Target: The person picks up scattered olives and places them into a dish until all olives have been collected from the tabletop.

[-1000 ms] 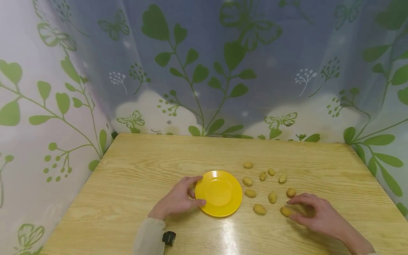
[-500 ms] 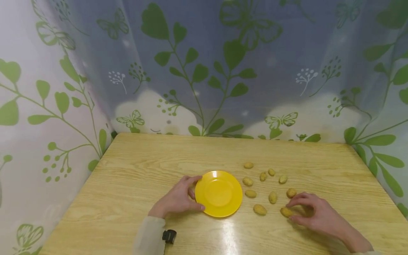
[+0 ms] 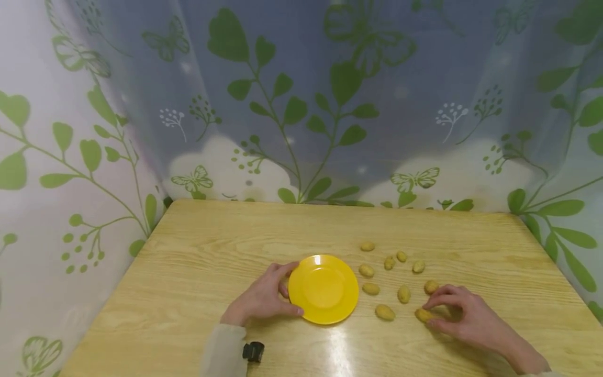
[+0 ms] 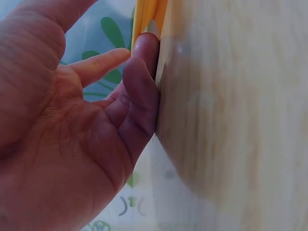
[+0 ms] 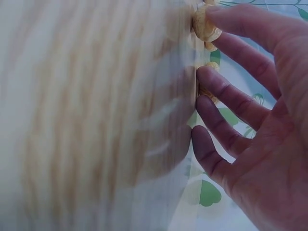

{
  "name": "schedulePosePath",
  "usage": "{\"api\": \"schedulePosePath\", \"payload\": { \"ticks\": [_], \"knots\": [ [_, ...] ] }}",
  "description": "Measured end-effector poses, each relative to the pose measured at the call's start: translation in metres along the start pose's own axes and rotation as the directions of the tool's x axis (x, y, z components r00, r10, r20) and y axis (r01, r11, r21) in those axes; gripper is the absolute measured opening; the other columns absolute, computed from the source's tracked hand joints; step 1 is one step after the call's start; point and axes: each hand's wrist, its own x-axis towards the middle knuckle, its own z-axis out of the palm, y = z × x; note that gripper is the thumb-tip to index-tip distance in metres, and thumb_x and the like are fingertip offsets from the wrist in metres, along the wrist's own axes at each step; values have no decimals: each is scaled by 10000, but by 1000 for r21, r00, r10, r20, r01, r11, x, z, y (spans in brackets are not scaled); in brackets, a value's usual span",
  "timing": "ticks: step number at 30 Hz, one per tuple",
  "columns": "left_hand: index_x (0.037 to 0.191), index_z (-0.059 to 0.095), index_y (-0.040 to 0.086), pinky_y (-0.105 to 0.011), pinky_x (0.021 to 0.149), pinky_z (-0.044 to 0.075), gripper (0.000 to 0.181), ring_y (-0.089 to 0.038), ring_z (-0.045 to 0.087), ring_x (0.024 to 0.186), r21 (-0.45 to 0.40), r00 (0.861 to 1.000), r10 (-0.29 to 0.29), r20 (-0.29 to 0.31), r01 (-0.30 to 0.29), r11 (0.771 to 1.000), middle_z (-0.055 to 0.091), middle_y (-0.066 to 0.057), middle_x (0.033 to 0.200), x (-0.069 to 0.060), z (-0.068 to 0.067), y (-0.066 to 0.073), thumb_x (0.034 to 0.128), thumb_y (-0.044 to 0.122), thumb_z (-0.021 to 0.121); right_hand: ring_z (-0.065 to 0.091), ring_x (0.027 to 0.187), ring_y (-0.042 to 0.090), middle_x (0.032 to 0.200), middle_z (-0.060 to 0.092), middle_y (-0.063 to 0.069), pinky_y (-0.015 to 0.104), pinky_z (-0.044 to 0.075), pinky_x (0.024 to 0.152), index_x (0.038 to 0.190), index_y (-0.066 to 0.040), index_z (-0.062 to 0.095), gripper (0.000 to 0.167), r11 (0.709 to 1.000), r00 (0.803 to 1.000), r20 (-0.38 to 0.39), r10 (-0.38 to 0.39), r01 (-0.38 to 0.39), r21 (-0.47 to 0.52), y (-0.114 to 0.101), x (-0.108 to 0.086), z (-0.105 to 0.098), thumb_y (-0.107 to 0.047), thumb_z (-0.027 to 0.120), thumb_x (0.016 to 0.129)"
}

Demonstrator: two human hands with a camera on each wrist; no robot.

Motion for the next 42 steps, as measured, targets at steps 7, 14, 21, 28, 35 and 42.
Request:
{"api": "schedulePosePath", "payload": {
  "ticks": [7,14,21,28,35,42],
  "knots": [
    [1573,402,146,-267,779,463,1003,-127,540,893,0,1000,8,5,-8,1000,473,-115,1384,-1,-1,0,740,356,921,533,1010,-43,1048,692,-90,275,475,805,934,-415,720,376,1000,1000,3,21,-21,2,-2,1,0,-214,936,702],
    [1568,416,155,-266,793,470,986,-115,554,892,3,1000,7,4,-7,1000,480,-99,1386,-1,-1,1,743,356,917,573,991,-84,1020,711,-107,112,452,831,956,-357,719,402,996,999,-5,32,-32,79,-2,2,-2,-121,925,705],
    [1569,416,153,-260,792,468,991,-119,560,885,-6,1000,1,5,-1,1000,480,-85,1379,-2,0,2,738,340,921,621,848,-59,967,739,-96,183,511,682,978,-260,739,342,978,995,15,100,-101,183,-5,3,-2,-51,884,750],
    [1574,404,144,-249,789,469,996,-114,560,886,-4,1000,0,10,0,1000,462,-112,1422,-2,0,2,743,338,918,616,824,-73,921,740,-106,210,540,651,993,-209,751,290,969,992,35,125,-130,210,-12,6,0,-56,867,775],
    [1576,398,157,-262,805,476,996,-118,563,894,-26,1000,-8,19,8,1000,451,-115,1430,-2,1,1,747,339,919,624,804,-64,893,743,-120,210,528,646,976,-225,756,298,975,994,-19,109,-103,196,-18,8,1,-52,874,765],
    [1571,396,174,-296,826,497,991,-140,581,924,-71,999,-15,35,17,997,437,-136,1441,-1,-2,2,741,294,925,634,783,-49,878,733,-103,206,527,624,987,-210,754,332,973,997,-61,52,-37,229,-25,19,2,12,856,761]
  ]
}}
